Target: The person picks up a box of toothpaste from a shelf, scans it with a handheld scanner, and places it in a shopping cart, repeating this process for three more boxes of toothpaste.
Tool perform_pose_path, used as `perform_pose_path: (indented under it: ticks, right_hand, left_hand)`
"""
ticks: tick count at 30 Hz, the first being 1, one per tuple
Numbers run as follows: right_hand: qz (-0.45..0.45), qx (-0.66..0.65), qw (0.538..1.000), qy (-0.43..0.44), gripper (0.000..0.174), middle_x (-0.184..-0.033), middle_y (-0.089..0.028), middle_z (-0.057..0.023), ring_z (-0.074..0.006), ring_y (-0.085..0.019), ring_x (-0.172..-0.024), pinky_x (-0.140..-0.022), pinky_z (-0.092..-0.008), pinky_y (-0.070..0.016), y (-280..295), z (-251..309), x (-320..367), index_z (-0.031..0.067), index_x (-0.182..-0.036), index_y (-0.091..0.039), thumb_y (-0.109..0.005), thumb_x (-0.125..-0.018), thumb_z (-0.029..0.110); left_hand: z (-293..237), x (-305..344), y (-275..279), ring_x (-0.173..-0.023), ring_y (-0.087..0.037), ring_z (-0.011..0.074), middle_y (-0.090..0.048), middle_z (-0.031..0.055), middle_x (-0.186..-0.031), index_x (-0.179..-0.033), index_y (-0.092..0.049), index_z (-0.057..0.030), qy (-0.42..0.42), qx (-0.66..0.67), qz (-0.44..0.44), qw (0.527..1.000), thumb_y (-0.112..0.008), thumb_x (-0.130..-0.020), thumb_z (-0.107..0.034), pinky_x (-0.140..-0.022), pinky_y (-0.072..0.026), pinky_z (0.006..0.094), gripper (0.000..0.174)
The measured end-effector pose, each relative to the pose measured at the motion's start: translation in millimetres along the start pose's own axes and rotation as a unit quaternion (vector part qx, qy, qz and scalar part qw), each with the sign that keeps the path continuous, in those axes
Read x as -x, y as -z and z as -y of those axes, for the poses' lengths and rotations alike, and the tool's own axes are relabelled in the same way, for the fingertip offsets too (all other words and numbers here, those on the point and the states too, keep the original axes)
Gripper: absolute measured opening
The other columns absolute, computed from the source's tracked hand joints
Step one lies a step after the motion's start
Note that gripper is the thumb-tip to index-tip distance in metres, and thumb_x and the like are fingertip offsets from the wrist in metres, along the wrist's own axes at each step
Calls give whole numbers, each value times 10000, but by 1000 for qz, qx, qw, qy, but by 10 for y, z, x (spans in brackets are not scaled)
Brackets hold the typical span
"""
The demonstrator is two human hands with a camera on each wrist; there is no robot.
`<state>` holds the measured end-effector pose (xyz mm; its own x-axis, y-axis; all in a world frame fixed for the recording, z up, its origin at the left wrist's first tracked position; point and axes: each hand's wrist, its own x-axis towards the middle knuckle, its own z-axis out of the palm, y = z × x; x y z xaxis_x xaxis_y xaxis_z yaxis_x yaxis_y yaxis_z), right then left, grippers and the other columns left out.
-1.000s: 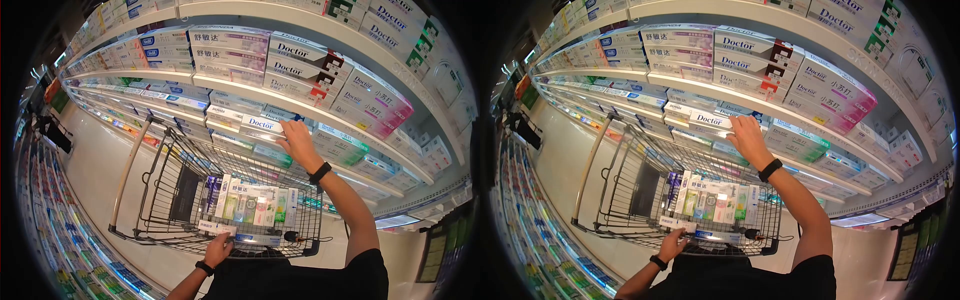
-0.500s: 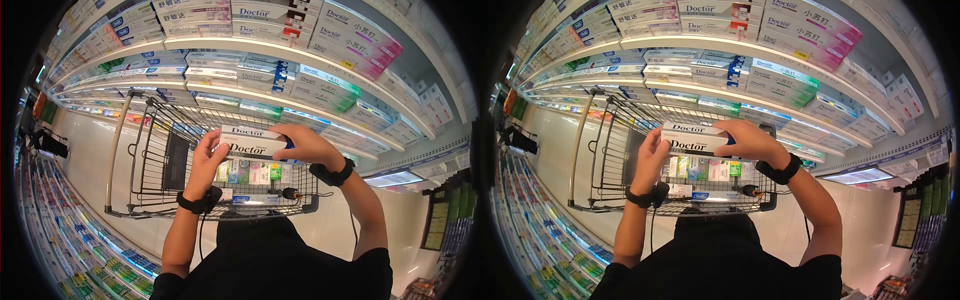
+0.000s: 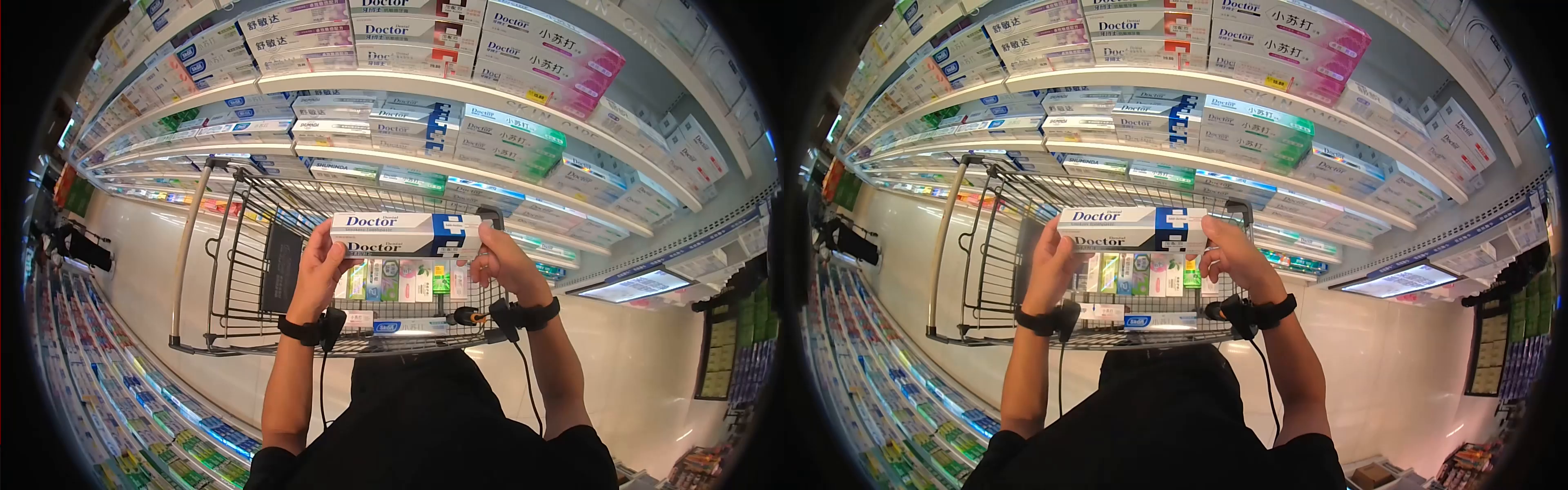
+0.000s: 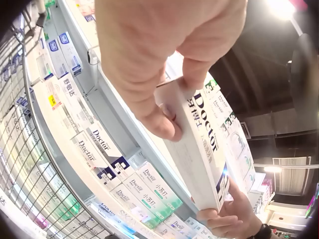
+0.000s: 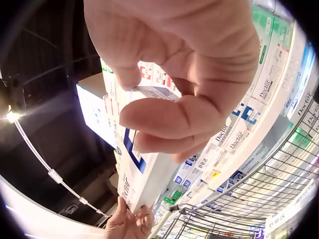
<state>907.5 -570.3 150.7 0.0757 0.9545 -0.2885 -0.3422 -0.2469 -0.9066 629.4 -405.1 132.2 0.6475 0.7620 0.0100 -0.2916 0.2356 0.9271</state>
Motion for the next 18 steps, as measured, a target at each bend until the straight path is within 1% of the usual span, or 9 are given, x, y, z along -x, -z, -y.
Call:
perform_pose_path:
  ticks: [3,6,9,10,12,13,15,18]
  right_hand:
    - [-13,26,999,24,602,-1056,-616,-135,-123,-602,-646,-484,-220,-488,-54,59,54,-4,-1311,-435,-559,-912,429]
    - [-12,34,998,49,634,-1124,-580,-111,-136,-613,-812,-647,-244,-530,-77,45,117,-5,-1366,-375,-654,-860,254]
    - [-37,54,988,141,696,-1141,-580,-101,-156,-595,-962,-834,-284,-512,-181,-5,109,-2,-1392,-350,-702,-797,78]
    - [-27,48,988,145,701,-1168,-571,-106,-159,-585,-997,-865,-290,-499,-174,-22,107,-1,-1393,-350,-699,-785,35]
    - [-8,35,988,152,721,-1221,-553,-116,-167,-565,-1066,-927,-303,-475,-149,-71,100,3,-1395,-349,-692,-763,-50]
    - [-10,60,986,155,739,-1270,-519,-122,-181,-542,-1122,-955,-308,-463,-154,-66,112,-3,-1400,-334,-677,-751,-86]
    - [-11,110,981,161,779,-1367,-451,-136,-210,-496,-1234,-1013,-317,-439,-173,-46,147,-14,-1411,-306,-646,-726,-158]
    - [-11,137,975,175,766,-1356,-465,-127,-215,-476,-1260,-1037,-325,-426,-176,-74,168,-2,-1409,-312,-628,-734,-176]
  left_hand:
    - [-116,57,-23,-1134,-569,231,-481,111,-1335,-1438,-290,-72,63,-4,8,998,-632,-911,-221,-907,-520,355,645]
    - [-177,103,-90,-1233,-494,266,-403,139,-1413,-1475,-236,-101,30,9,14,999,-658,-877,-202,-977,-476,390,738]
    - [-220,122,-107,-1284,-440,280,-333,156,-1463,-1479,-226,-94,18,138,48,989,-676,-847,-210,-1034,-425,416,784]
    - [-208,119,-103,-1289,-431,281,-357,155,-1441,-1475,-228,-82,12,149,53,987,-650,-873,-253,-1050,-408,423,755]
    - [-174,121,-121,-1273,-447,275,-385,147,-1414,-1474,-229,-77,28,170,20,985,-630,-895,-261,-1050,-411,418,727]
    - [-158,122,-133,-1265,-455,271,-400,143,-1401,-1473,-229,-75,35,181,3,983,-619,-906,-265,-1049,-413,415,714]
    - [-129,83,-159,-1239,-481,263,-434,135,-1364,-1470,-231,-75,60,156,-8,986,-604,-921,-275,-1029,-436,405,694]
    - [-149,83,-202,-1206,-513,250,-470,127,-1324,-1468,-231,-77,105,109,-16,988,-602,-928,-275,-984,-479,398,685]
